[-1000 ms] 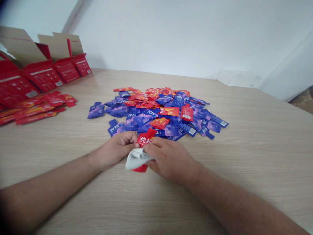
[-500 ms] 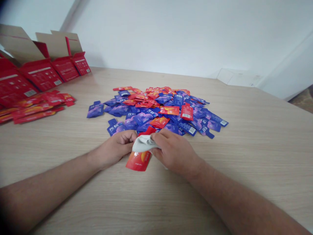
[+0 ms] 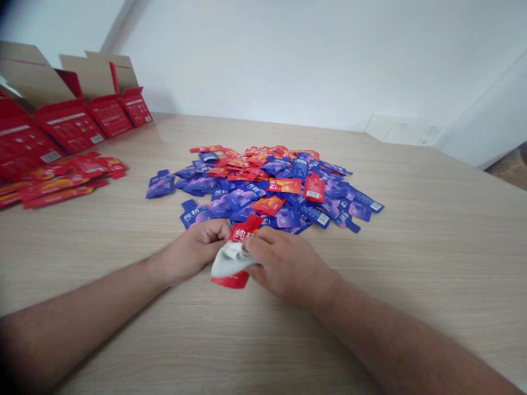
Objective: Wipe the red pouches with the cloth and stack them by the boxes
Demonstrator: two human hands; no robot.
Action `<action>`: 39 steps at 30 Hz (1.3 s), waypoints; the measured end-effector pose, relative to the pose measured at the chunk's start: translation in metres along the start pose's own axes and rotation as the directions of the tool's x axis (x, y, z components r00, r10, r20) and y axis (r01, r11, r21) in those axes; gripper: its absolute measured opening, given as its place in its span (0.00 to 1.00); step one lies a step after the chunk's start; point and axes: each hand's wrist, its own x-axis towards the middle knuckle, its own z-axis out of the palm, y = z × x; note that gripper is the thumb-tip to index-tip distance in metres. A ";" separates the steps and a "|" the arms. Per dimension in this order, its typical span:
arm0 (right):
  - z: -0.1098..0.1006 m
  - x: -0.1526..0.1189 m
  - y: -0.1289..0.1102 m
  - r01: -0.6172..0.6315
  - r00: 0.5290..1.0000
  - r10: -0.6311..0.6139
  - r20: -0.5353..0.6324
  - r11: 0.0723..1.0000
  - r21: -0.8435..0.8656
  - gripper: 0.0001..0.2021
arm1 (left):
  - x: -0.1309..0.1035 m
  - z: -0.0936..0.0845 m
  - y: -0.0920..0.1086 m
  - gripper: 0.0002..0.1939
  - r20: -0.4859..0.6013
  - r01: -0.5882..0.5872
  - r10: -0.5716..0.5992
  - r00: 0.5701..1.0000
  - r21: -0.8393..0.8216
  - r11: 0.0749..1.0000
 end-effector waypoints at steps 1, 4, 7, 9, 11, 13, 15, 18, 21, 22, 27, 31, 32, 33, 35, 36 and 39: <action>0.000 0.000 -0.001 0.051 0.998 -0.051 0.033 0.999 0.011 0.06 | 0.000 0.000 0.000 0.13 0.008 0.004 -0.004 1.000 -0.009 1.000; 0.000 0.000 0.001 0.002 1.000 -0.002 -0.024 1.000 0.004 0.07 | 0.000 0.000 0.000 0.13 -0.001 0.005 -0.005 1.000 -0.020 1.000; -0.001 0.000 0.006 -0.123 0.983 0.119 -0.137 0.992 -0.015 0.09 | 0.000 0.000 0.000 0.14 -0.022 0.002 -0.003 1.000 -0.012 1.000; -0.002 0.001 0.005 -0.070 0.994 0.068 -0.090 0.997 -0.015 0.07 | 0.000 0.000 0.000 0.14 -0.021 0.008 -0.008 1.000 -0.005 1.000; -0.002 0.001 0.002 0.025 1.000 -0.025 0.005 1.000 -0.004 0.06 | 0.000 0.000 0.001 0.13 -0.012 0.011 -0.011 1.000 -0.007 1.000; -0.003 0.001 0.001 0.026 0.999 -0.026 0.020 1.000 -0.006 0.06 | -0.001 0.000 0.001 0.13 -0.006 0.005 -0.005 1.000 -0.015 1.000; -0.003 0.001 0.003 -0.079 0.995 0.078 -0.059 0.997 -0.023 0.07 | 0.000 0.000 0.001 0.13 -0.021 -0.006 0.006 1.000 -0.012 1.000; -0.003 0.001 0.004 -0.139 0.986 0.135 -0.100 0.990 -0.031 0.07 | 0.000 0.000 0.001 0.14 -0.036 -0.008 0.008 0.999 -0.001 1.000; -0.002 0.000 0.002 0.027 0.999 -0.027 0.024 1.000 -0.012 0.05 | -0.001 0.000 0.002 0.13 -0.008 0.002 -0.002 1.000 -0.006 1.000; -0.001 0.000 0.001 0.058 0.997 -0.058 0.044 0.998 -0.002 0.04 | -0.001 0.000 0.002 0.12 -0.005 0.001 -0.001 1.000 -0.008 1.000; 0.000 0.000 0.005 -0.135 0.985 0.133 -0.113 0.991 -0.008 0.08 | 0.000 0.000 0.002 0.13 -0.040 -0.009 0.010 0.999 0.006 1.000; -0.001 0.000 0.000 0.016 1.000 -0.016 0.019 1.000 0.004 0.06 | -0.001 0.001 0.003 0.13 -0.010 0.008 -0.008 1.000 -0.003 1.000; -0.002 0.000 -0.001 0.035 0.999 -0.036 0.040 0.999 0.009 0.06 | -0.001 0.001 0.003 0.13 -0.006 0.008 -0.008 1.000 -0.006 1.000; -0.002 0.000 -0.001 0.022 0.999 -0.023 0.035 1.000 0.008 0.06 | -0.001 0.000 0.003 0.13 -0.008 0.005 -0.005 1.000 -0.006 1.000; -0.002 0.001 0.001 -0.082 0.996 0.082 -0.046 0.997 -0.002 0.08 | -0.001 0.000 0.003 0.13 -0.027 -0.005 0.005 1.000 0.003 1.000; -0.002 0.001 0.002 -0.135 0.987 0.134 -0.087 0.991 -0.006 0.09 | -0.001 0.000 0.003 0.14 -0.036 -0.007 0.007 0.999 0.007 1.000; -0.002 0.000 0.002 -0.127 0.989 0.125 -0.076 0.992 -0.016 0.08 | -0.001 0.001 0.004 0.13 -0.031 -0.001 0.001 1.000 0.005 1.000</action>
